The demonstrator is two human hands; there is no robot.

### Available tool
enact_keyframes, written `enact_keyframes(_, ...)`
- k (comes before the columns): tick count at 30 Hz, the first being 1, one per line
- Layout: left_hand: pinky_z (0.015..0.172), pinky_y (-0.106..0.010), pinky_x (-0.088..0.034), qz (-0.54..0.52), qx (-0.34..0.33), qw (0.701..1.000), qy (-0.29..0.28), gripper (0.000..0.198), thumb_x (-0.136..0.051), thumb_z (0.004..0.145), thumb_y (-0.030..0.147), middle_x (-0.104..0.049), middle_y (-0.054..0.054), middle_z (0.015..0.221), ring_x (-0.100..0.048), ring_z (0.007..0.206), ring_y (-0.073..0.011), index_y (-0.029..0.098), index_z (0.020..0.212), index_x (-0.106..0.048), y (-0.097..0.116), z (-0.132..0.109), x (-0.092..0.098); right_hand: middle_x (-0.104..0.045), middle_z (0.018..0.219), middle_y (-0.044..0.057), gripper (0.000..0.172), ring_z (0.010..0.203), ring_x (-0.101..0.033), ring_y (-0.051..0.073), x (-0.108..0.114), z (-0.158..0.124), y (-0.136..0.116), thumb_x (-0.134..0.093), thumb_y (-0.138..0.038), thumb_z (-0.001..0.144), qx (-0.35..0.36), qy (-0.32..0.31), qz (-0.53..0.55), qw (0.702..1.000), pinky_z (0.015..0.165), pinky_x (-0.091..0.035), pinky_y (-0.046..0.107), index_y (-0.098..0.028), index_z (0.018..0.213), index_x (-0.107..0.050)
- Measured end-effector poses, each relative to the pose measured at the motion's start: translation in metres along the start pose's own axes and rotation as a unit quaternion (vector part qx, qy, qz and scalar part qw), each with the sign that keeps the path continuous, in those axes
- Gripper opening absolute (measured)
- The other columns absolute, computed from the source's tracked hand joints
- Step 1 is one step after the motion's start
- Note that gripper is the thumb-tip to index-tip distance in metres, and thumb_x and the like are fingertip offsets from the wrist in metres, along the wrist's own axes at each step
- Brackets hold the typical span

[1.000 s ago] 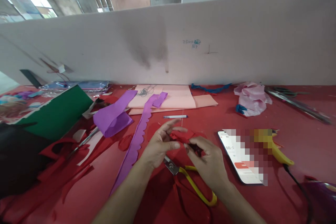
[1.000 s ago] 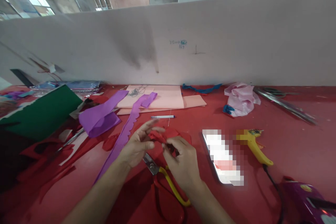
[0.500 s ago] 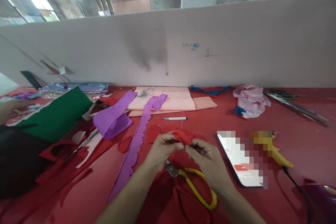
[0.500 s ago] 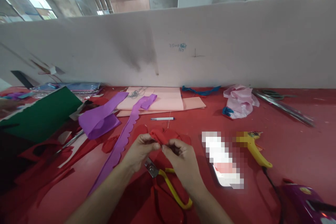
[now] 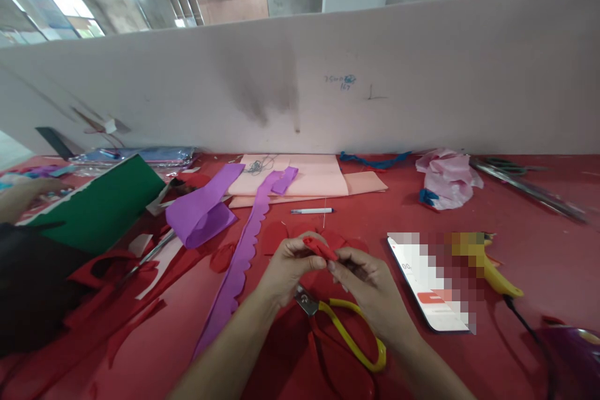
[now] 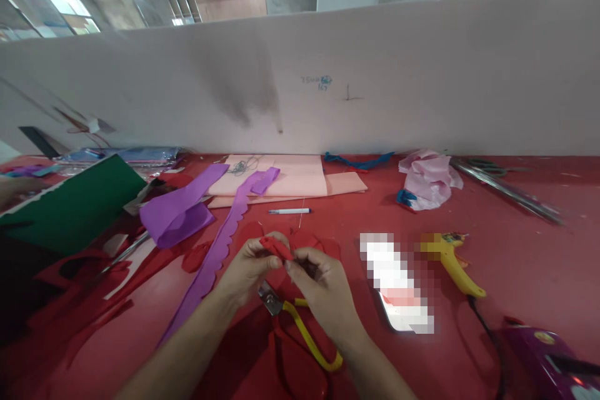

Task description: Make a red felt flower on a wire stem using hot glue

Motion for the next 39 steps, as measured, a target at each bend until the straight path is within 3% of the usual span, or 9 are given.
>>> enact_keyframes(6, 0.072, -0.028, -0.041, 0.001, 0.009, 1.0, 0.006, 0.008, -0.078, 0.059, 0.019, -0.057, -0.003, 0.081, -0.053, 0.073, -0.0145, 0.018, 0.065, -0.073, -0.003, -0.001, 0.003, -0.063, 0.076, 0.001, 0.009, 0.072, -0.055, 0.016, 0.001, 0.0, -0.005, -0.06, -0.027, 0.078, 0.034, 0.007, -0.018, 0.999, 0.069, -0.043, 0.028, -0.02, 0.078, -0.065)
enact_keyframes(11, 0.079, -0.03, -0.041, 0.032, 0.017, 0.999, 0.001, 0.008, -0.077, 0.061, 0.021, -0.063, -0.005, 0.079, -0.056, 0.078, -0.0174, 0.016, 0.063, -0.071, -0.003, -0.002, 0.002, -0.063, 0.089, 0.001, 0.012, 0.087, -0.057, 0.018, 0.019, 0.0, -0.008, -0.054, -0.031, 0.084, 0.054, 0.069, -0.018, 0.996, 0.08, -0.043, 0.029, -0.024, 0.086, -0.063)
enact_keyframes(16, 0.073, -0.03, -0.044, 0.002, 0.082, 0.995, -0.052, 0.017, -0.078, 0.061, 0.026, -0.065, -0.004, 0.067, -0.057, 0.065, -0.015, 0.014, 0.07, -0.072, -0.018, -0.009, -0.012, -0.064, 0.103, 0.003, 0.025, 0.103, -0.054, 0.019, 0.009, 0.006, -0.002, -0.047, -0.037, 0.089, 0.012, -0.009, 0.051, 0.999, 0.094, -0.037, 0.033, -0.025, 0.096, -0.067)
enact_keyframes(18, 0.067, -0.028, -0.044, -0.032, 0.1, 0.993, -0.057, 0.021, -0.08, 0.059, 0.028, -0.064, -0.004, 0.066, -0.057, 0.061, -0.0132, 0.013, 0.071, -0.071, -0.023, -0.012, -0.017, -0.065, 0.099, 0.003, 0.024, 0.099, -0.055, 0.019, 0.004, 0.007, 0.001, -0.048, -0.037, 0.089, -0.006, -0.04, 0.109, 0.993, 0.091, -0.04, 0.033, -0.023, 0.093, -0.068)
enact_keyframes(21, 0.057, -0.024, -0.043, -0.09, 0.145, 0.984, -0.05, 0.022, -0.079, 0.06, 0.027, -0.06, -0.001, 0.061, -0.055, 0.054, -0.0106, 0.012, 0.071, -0.068, -0.036, -0.016, -0.021, -0.064, 0.087, 0.003, 0.023, 0.082, -0.058, 0.018, -0.003, 0.007, 0.005, -0.051, -0.036, 0.086, -0.053, -0.071, 0.209, 0.974, 0.073, -0.047, 0.031, -0.021, 0.092, -0.067)
enact_keyframes(24, 0.051, -0.021, -0.04, -0.126, 0.179, 0.975, -0.032, 0.019, -0.078, 0.063, 0.023, -0.057, 0.0, 0.06, -0.052, 0.053, -0.0087, 0.013, 0.072, -0.065, -0.045, -0.018, -0.022, -0.061, 0.075, 0.001, 0.018, 0.065, -0.055, 0.015, -0.007, 0.006, 0.004, -0.056, -0.034, 0.083, -0.076, -0.091, 0.278, 0.953, 0.059, -0.046, 0.027, -0.02, 0.084, -0.067)
enact_keyframes(29, 0.048, -0.018, -0.036, -0.129, 0.181, 0.975, 0.0, 0.02, -0.08, 0.06, 0.021, -0.053, 0.002, 0.055, -0.05, 0.049, -0.0058, 0.012, 0.069, -0.064, -0.048, -0.017, -0.014, -0.06, 0.073, -0.001, 0.005, 0.068, -0.054, 0.012, 0.004, 0.008, 0.004, -0.065, -0.024, 0.074, -0.068, -0.048, 0.297, 0.951, 0.066, -0.043, 0.024, -0.019, 0.074, -0.067)
enact_keyframes(35, 0.054, -0.019, -0.042, -0.099, 0.162, 0.982, 0.016, 0.02, -0.08, 0.06, 0.022, -0.058, 0.002, 0.061, -0.054, 0.052, -0.0064, 0.012, 0.071, -0.067, -0.049, -0.013, -0.002, -0.063, 0.076, -0.001, 0.005, 0.074, -0.055, 0.013, 0.009, 0.01, 0.006, -0.068, -0.025, 0.072, -0.068, -0.026, 0.288, 0.955, 0.075, -0.041, 0.026, -0.02, 0.071, -0.068)
enact_keyframes(39, 0.055, -0.019, -0.043, -0.082, 0.162, 0.983, 0.023, 0.02, -0.081, 0.058, 0.024, -0.06, 0.001, 0.062, -0.055, 0.053, -0.0069, 0.013, 0.068, -0.067, -0.051, -0.013, 0.002, -0.063, 0.078, -0.001, 0.004, 0.074, -0.054, 0.012, 0.011, 0.009, 0.003, -0.067, -0.025, 0.073, -0.062, -0.013, 0.3, 0.952, 0.072, -0.041, 0.025, -0.02, 0.073, -0.069)
Point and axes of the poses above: each hand's wrist, its own z-axis towards the middle knuckle, its own x-axis out of the back of the hand, y = z × x, the point moved 9 cm from there along z, towards the middle knuckle
